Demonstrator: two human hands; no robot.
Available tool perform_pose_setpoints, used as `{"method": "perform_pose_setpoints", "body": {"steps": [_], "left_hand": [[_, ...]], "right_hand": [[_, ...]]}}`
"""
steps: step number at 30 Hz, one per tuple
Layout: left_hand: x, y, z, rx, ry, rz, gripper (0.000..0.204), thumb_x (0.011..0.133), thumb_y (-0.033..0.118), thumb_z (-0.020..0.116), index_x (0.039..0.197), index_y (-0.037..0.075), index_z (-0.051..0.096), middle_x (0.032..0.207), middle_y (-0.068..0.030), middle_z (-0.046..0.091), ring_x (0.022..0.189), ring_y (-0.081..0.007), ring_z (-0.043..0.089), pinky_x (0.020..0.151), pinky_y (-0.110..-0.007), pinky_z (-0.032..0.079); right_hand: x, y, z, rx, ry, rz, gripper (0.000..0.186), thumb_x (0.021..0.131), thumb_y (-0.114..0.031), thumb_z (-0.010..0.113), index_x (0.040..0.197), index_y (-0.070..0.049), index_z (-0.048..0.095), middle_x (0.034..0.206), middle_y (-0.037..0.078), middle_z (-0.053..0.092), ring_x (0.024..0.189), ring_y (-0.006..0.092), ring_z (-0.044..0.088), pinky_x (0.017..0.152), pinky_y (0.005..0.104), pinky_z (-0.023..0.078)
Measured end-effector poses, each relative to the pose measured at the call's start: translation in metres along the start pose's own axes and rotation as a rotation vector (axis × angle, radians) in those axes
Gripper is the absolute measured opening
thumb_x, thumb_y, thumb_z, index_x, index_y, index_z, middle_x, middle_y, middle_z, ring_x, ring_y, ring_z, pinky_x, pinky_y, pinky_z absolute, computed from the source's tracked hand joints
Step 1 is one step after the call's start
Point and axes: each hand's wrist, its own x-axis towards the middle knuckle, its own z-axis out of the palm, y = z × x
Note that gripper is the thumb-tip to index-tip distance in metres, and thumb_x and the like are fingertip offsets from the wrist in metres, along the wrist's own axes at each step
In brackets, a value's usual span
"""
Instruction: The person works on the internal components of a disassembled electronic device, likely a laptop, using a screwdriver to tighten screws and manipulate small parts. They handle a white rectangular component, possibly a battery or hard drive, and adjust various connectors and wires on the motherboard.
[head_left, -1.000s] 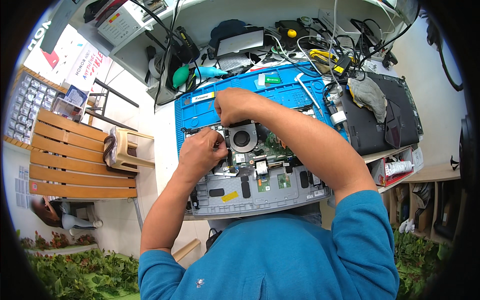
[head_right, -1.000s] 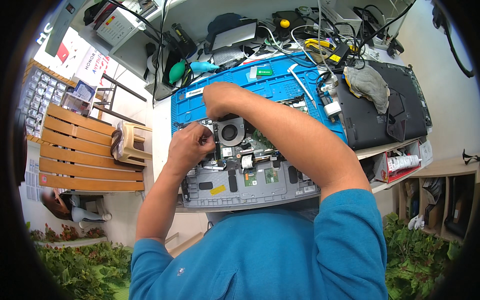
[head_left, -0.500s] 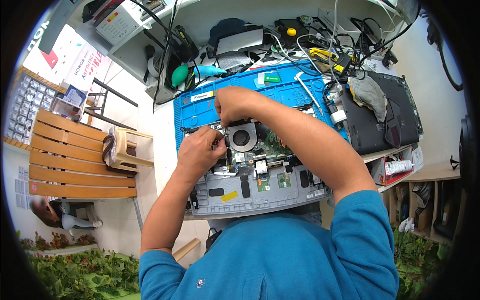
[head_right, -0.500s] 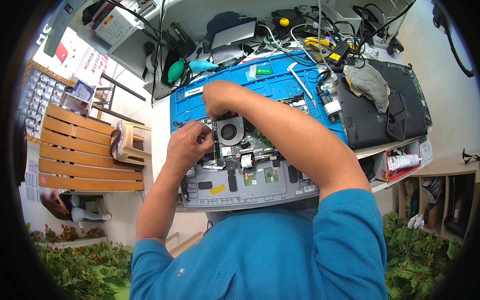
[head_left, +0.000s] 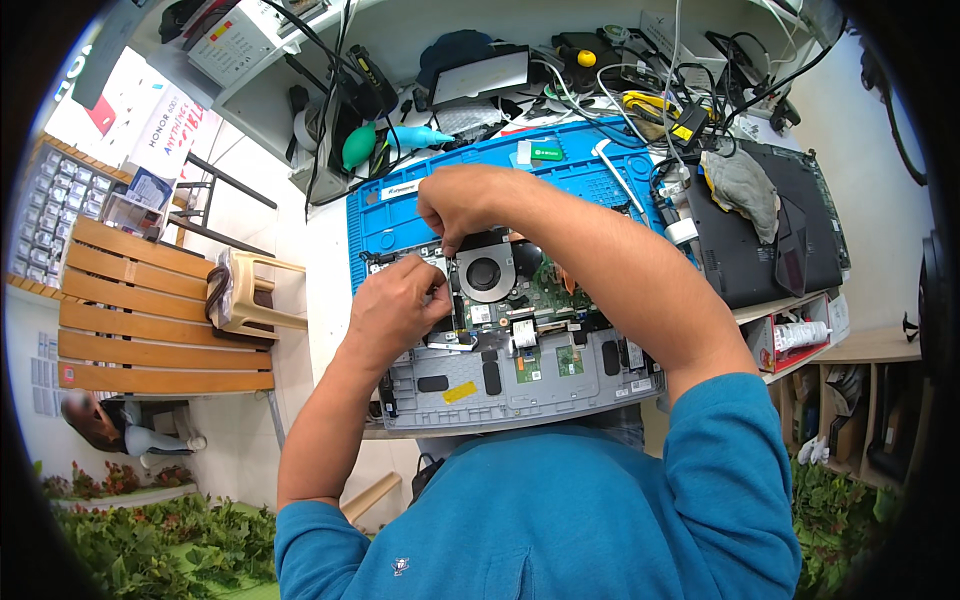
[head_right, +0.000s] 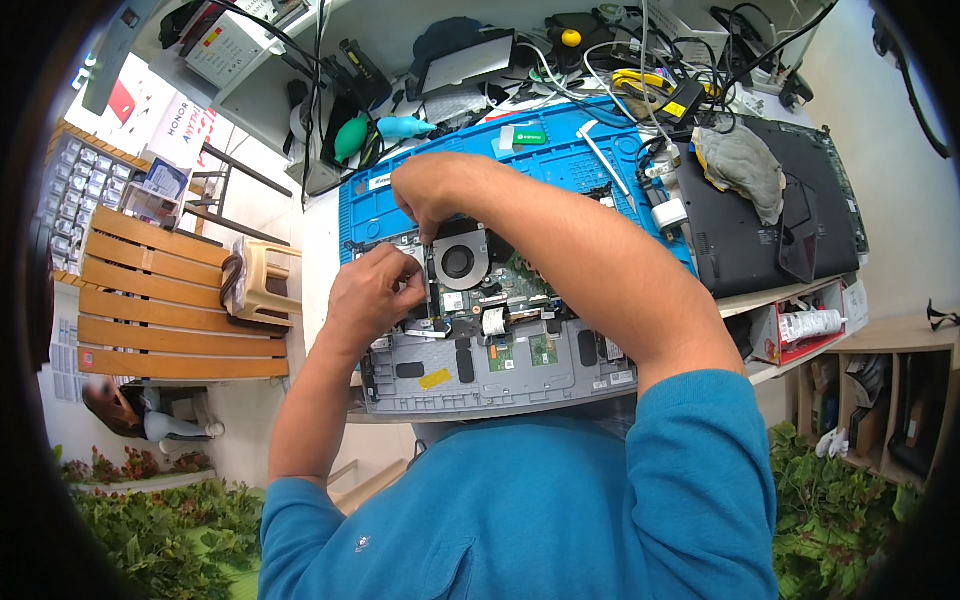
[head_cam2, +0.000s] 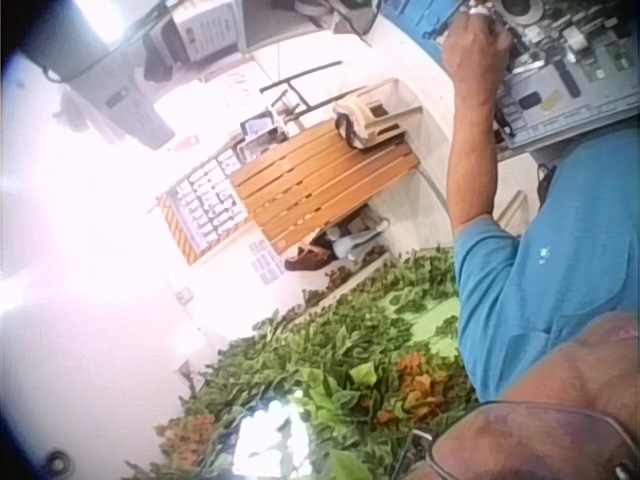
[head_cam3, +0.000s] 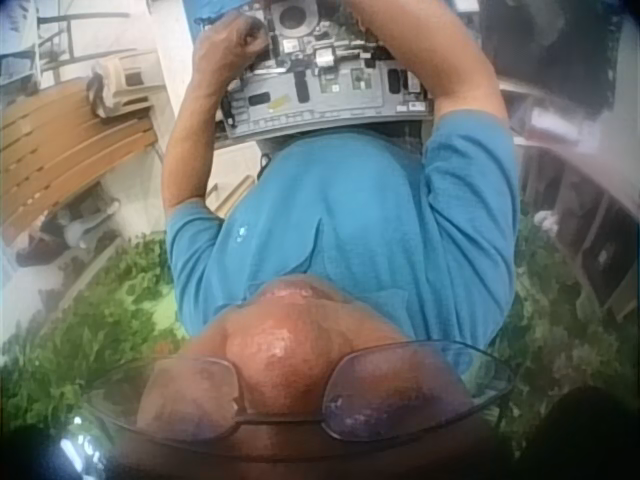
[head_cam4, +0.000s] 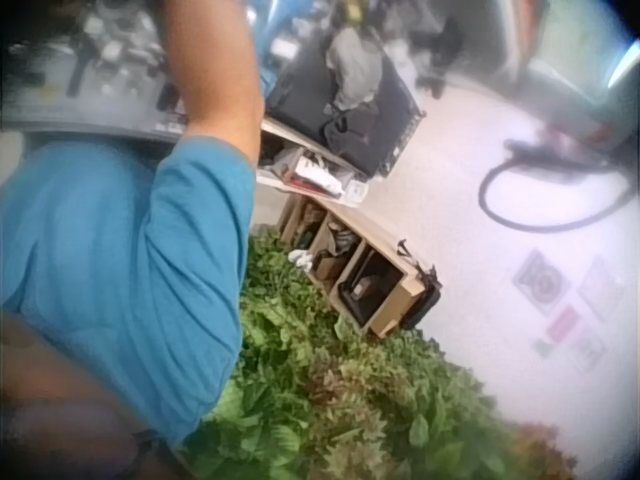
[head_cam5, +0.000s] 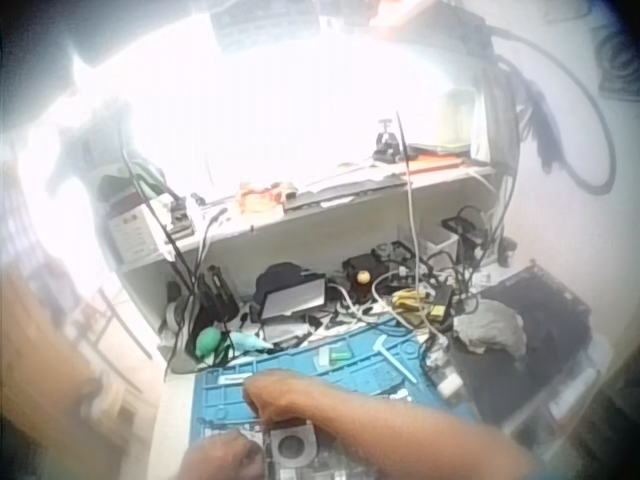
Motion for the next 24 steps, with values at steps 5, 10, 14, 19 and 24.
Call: {"method": "perform_pose_setpoints", "body": {"steps": [5, 10, 14, 19, 24], "left_hand": [[0.004, -0.001, -0.005, 0.074, -0.037, 0.031, 0.010, 0.085, 0.012, 0.086, 0.087, 0.010, 0.076, 0.088, -0.0063, 0.072, 0.076, -0.0300, 0.074, 0.068, -0.042, 0.060], [0.008, 0.002, -0.011, 0.092, -0.057, 0.076, 0.011, 0.086, 0.012, 0.085, 0.090, 0.010, 0.075, 0.087, -0.0062, 0.071, 0.079, -0.0295, 0.073, 0.069, -0.043, 0.060], [0.010, -0.001, -0.010, 0.072, -0.044, 0.120, 0.012, 0.086, 0.012, 0.085, 0.091, 0.010, 0.075, 0.087, -0.0058, 0.070, 0.079, -0.0286, 0.073, 0.069, -0.042, 0.059], [0.016, -0.001, -0.016, 0.155, -0.098, 0.177, 0.015, 0.086, 0.014, 0.086, 0.095, 0.011, 0.074, 0.089, -0.0057, 0.068, 0.080, -0.0276, 0.073, 0.069, -0.042, 0.060], [0.029, -0.002, -0.025, 0.275, -0.263, 0.214, 0.021, 0.085, 0.015, 0.086, 0.102, 0.012, 0.074, 0.093, -0.0057, 0.067, 0.084, -0.0272, 0.073, 0.072, -0.041, 0.061]], "right_hand": [[0.004, -0.001, -0.009, -0.025, -0.084, -0.034, 0.032, 0.076, -0.022, 0.101, 0.092, -0.001, 0.082, 0.087, 0.015, 0.082, 0.077, 0.0286, 0.079, 0.063, 0.0410, 0.060], [0.006, 0.000, -0.013, -0.013, -0.126, -0.050, 0.036, 0.075, -0.025, 0.101, 0.091, 0.001, 0.081, 0.082, 0.015, 0.079, 0.068, 0.0270, 0.076, 0.057, 0.0400, 0.060], [0.003, 0.000, -0.013, 0.007, -0.125, -0.030, 0.038, 0.073, -0.027, 0.101, 0.088, 0.002, 0.081, 0.081, 0.015, 0.079, 0.066, 0.0268, 0.075, 0.057, 0.0410, 0.061], [0.002, -0.005, -0.015, -0.081, -0.128, -0.092, 0.039, 0.070, -0.026, 0.101, 0.089, 0.002, 0.081, 0.083, 0.017, 0.080, 0.066, 0.0286, 0.076, 0.055, 0.0422, 0.060], [0.011, 0.001, -0.008, -0.111, -0.099, -0.156, 0.037, 0.069, -0.026, 0.099, 0.089, 0.001, 0.083, 0.084, 0.017, 0.081, 0.072, 0.0316, 0.079, 0.061, 0.0451, 0.061]]}}
